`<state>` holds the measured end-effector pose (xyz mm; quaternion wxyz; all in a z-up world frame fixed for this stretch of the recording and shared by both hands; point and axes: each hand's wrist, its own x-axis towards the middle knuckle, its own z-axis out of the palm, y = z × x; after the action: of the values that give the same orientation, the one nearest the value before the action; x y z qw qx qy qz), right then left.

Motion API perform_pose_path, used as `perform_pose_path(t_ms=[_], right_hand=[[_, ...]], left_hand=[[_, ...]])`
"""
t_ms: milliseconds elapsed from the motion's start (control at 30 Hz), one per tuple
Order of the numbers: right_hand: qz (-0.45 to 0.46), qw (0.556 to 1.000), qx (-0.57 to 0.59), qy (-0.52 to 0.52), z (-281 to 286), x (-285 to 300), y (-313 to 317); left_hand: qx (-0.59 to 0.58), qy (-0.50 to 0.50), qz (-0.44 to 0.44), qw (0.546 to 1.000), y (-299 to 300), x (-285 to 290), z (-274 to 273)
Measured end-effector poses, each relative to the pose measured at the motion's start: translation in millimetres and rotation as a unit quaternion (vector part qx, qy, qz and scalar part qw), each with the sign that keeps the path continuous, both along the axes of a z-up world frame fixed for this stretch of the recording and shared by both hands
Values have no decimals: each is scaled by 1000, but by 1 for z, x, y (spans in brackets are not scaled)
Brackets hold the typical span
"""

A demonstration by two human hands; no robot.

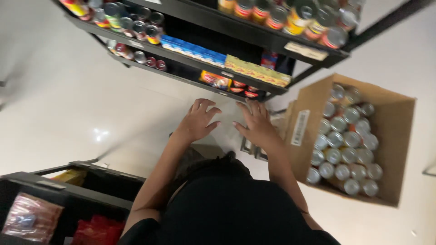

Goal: The person is removing canned goods from a shelf and placing them into a cardboard box.

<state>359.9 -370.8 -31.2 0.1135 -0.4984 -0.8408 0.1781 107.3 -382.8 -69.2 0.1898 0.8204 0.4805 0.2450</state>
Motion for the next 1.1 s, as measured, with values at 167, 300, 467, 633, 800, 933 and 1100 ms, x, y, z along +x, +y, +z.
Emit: perform_pose_path(t_ms=[167, 300, 467, 633, 800, 933, 1100], right_hand=[[44, 998, -24, 25, -9, -111, 39], [93, 992, 3, 84, -17, -204, 66], [110, 988, 31, 107, 3, -301, 107], [76, 974, 97, 189, 27, -356, 145], [85, 963, 152, 206, 47, -392, 198], [47, 966, 151, 206, 51, -406, 253], [7, 967, 198, 161, 45, -417, 320]], left_hand=[[-19, 5, 53, 998, 11, -122, -5], [-28, 33, 116, 992, 18, -222, -2], [-22, 13, 157, 987, 36, -312, 30], [-11, -7, 161, 987, 59, -367, 41], [20, -19, 133, 991, 104, -401, 25], [59, -47, 102, 992, 158, -422, 29], [86, -79, 70, 991, 237, -441, 45]])
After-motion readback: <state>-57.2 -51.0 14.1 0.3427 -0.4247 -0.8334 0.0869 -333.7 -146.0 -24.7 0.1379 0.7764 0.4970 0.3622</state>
